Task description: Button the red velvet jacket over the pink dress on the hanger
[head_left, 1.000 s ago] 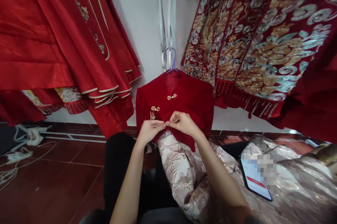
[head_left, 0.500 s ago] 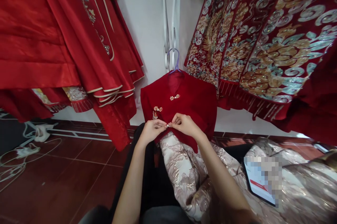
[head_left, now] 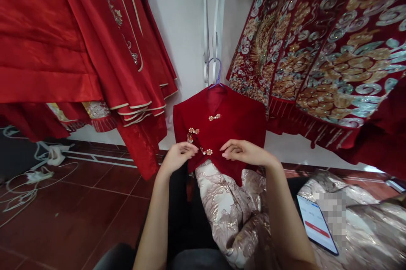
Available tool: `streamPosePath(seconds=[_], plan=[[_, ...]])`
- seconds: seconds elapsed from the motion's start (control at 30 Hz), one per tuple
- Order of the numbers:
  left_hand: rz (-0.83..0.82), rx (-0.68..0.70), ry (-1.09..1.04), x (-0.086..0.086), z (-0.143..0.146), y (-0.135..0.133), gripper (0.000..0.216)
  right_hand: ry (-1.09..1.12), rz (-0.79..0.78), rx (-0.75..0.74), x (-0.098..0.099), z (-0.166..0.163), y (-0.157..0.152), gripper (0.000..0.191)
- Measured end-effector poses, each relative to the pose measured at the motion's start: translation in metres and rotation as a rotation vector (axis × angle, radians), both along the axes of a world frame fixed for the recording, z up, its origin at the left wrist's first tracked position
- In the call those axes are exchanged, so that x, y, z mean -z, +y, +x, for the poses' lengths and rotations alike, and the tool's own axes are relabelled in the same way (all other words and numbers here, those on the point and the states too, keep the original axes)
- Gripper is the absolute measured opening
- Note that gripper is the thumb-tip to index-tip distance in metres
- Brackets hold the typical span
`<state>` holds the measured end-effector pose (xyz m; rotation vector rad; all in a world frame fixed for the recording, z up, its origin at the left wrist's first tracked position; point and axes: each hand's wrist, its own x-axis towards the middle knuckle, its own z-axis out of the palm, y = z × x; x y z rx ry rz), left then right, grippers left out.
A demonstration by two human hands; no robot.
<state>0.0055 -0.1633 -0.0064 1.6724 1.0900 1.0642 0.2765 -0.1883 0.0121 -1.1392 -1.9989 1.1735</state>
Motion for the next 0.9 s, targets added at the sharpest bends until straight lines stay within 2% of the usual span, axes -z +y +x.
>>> streamPosePath(seconds=[0.07,0.13,0.33,0.43,0.57,0.73,0.9], plan=[[0.01,0.025,0.118,0.005,0.009,-0.001,0.023,-0.009,0.019,0.041,0.003,-0.009,0.002,0.034],[0.031,-0.019,0.169,0.01,0.015,-0.001,0.022,0.005,0.043,0.081,0.006,-0.016,0.005,0.03],[0.067,0.021,0.154,0.015,0.019,0.001,0.022,-0.082,0.218,0.178,0.018,-0.03,0.016,0.018],[0.091,0.047,0.171,0.015,0.02,0.001,0.021,-0.075,0.2,0.15,0.024,-0.036,0.02,0.019],[0.117,-0.022,0.21,0.02,0.023,0.002,0.015,-0.034,0.163,0.145,0.028,-0.043,0.023,0.022],[0.18,-0.034,0.232,0.027,0.028,0.003,0.013,-0.043,0.166,0.163,0.031,-0.044,0.025,0.021],[0.192,-0.018,0.168,0.023,0.032,-0.002,0.013,0.009,0.176,0.162,0.034,-0.045,0.028,0.024]])
